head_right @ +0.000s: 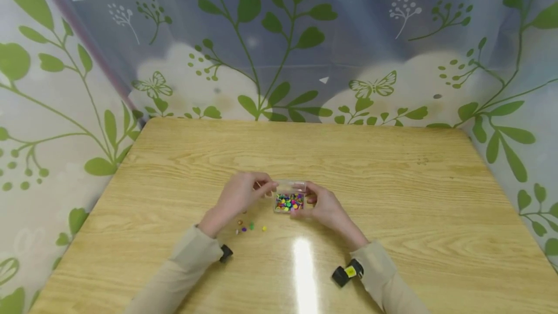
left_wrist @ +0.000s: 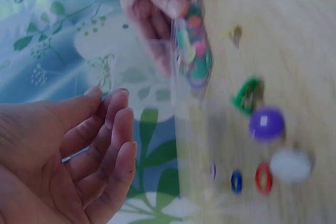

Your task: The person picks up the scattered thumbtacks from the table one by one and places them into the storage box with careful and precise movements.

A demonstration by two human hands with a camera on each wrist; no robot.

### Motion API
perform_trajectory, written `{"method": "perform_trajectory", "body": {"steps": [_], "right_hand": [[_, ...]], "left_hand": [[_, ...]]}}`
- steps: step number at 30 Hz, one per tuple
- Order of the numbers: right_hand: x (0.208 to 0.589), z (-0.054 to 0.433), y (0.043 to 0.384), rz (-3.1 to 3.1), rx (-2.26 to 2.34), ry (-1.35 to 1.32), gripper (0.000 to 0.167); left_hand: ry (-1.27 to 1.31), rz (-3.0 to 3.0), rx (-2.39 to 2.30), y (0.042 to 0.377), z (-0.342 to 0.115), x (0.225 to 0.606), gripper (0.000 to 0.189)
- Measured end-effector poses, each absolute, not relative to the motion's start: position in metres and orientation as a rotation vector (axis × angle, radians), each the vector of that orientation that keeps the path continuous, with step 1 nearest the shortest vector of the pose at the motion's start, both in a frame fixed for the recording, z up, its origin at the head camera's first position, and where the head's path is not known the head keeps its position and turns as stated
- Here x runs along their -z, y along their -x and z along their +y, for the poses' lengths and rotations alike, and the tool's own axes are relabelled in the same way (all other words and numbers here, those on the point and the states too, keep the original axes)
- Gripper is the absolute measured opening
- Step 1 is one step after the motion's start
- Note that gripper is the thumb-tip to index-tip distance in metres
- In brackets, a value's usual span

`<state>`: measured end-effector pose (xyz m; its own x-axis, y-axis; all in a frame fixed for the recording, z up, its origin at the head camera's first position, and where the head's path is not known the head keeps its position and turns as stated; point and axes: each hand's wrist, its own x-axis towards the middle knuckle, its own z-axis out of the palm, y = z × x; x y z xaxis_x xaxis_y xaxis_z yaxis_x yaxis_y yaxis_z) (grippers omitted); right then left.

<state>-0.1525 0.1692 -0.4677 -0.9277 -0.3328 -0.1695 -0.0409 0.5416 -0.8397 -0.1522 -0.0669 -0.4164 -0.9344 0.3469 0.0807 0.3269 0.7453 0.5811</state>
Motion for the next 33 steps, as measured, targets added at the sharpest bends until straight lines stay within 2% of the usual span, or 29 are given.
{"method": "perform_trajectory", "body": {"steps": [4, 13, 24, 33], "right_hand": [[0.466, 0.170, 0.152, 2.479, 1.329, 0.323, 0.072], [0.465, 0.169, 0.151, 2.484, 1.335, 0.344, 0.071], [0.465, 0.169, 0.152, 2.479, 1.343, 0.362, 0.070], [0.465, 0.168, 0.152, 2.487, 1.331, 0.344, 0.070]], "left_hand": [[-0.496, 2.959, -0.960, 0.157, -0.079, 0.415, 0.023], [-0.441, 2.988, -0.817, 0.163, -0.098, 0.425, 0.004], [-0.390, 2.954, -0.664, 0.164, -0.103, 0.439, 0.009], [-0.376, 3.007, -0.770, 0.160, -0.103, 0.436, 0.002]]}}
